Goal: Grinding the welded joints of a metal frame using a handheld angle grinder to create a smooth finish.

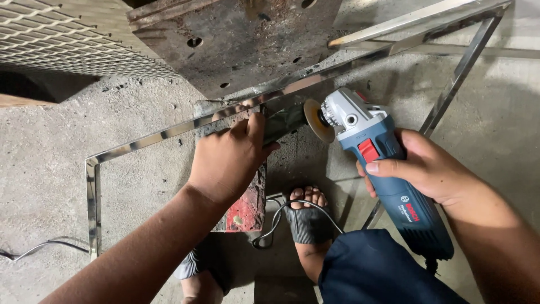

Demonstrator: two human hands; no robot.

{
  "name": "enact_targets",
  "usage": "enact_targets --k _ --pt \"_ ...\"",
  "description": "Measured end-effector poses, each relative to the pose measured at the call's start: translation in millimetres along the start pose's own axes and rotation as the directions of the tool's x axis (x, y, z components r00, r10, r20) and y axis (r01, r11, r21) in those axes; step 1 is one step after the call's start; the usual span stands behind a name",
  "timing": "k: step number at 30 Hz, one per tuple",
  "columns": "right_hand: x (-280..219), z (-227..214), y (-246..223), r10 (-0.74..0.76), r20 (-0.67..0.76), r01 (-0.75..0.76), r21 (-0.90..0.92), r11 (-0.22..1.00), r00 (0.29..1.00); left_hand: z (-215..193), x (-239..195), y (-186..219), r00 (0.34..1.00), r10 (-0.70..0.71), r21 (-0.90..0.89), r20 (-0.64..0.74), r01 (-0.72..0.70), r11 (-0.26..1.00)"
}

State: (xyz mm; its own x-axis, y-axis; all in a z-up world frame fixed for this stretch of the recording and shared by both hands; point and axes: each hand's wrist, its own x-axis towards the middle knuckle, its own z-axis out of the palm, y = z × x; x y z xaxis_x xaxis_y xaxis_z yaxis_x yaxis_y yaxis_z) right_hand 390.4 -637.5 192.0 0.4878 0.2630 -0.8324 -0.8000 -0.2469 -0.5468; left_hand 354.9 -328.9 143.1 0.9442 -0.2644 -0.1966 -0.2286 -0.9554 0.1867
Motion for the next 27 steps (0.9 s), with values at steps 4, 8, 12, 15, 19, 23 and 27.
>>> enact_targets --k 4,8,12,15,19,23,27 --pt "0.7 2.8 -1.3 -0.027 0.032 0.027 -0.007 1.000 0.999 -7.0 0.7 -2.4 0.999 0.002 -0.037 0.047 0.000 0.999" --pt "2.2 4.3 -2.2 -0.012 0.019 0.012 -0.019 1.000 1.000 -2.5 -2.0 -5.4 1.000 0.009 -0.021 0.021 -0.008 1.000" --pt "3.7 4.9 -3.0 0.003 -0.001 -0.003 -0.020 1.000 1.000 2.6 -2.6 -7.7 0.999 0.012 0.016 -0.041 -0.012 1.000" --pt "3.0 6.8 -5.6 -0.001 0.007 0.001 -0.028 1.000 1.000 2.4 -2.6 -8.0 0.999 0.008 0.013 -0.046 -0.007 1.000" --pt "3.1 7.5 -6.3 -0.006 0.025 0.007 -0.032 0.999 1.000 0.2 -2.5 -8.4 0.999 -0.006 -0.010 -0.040 0.006 1.000" --pt "0.8 12.5 -9.4 -0.001 -0.018 0.000 -0.040 0.999 1.000 1.7 -4.0 -10.2 0.993 -0.003 0.041 -0.118 0.008 0.999" --pt "2.3 13.8 -7.1 0.011 -0.046 -0.012 -0.030 0.999 0.999 3.3 -6.0 -13.0 0.991 0.012 0.053 -0.135 -0.004 0.999"
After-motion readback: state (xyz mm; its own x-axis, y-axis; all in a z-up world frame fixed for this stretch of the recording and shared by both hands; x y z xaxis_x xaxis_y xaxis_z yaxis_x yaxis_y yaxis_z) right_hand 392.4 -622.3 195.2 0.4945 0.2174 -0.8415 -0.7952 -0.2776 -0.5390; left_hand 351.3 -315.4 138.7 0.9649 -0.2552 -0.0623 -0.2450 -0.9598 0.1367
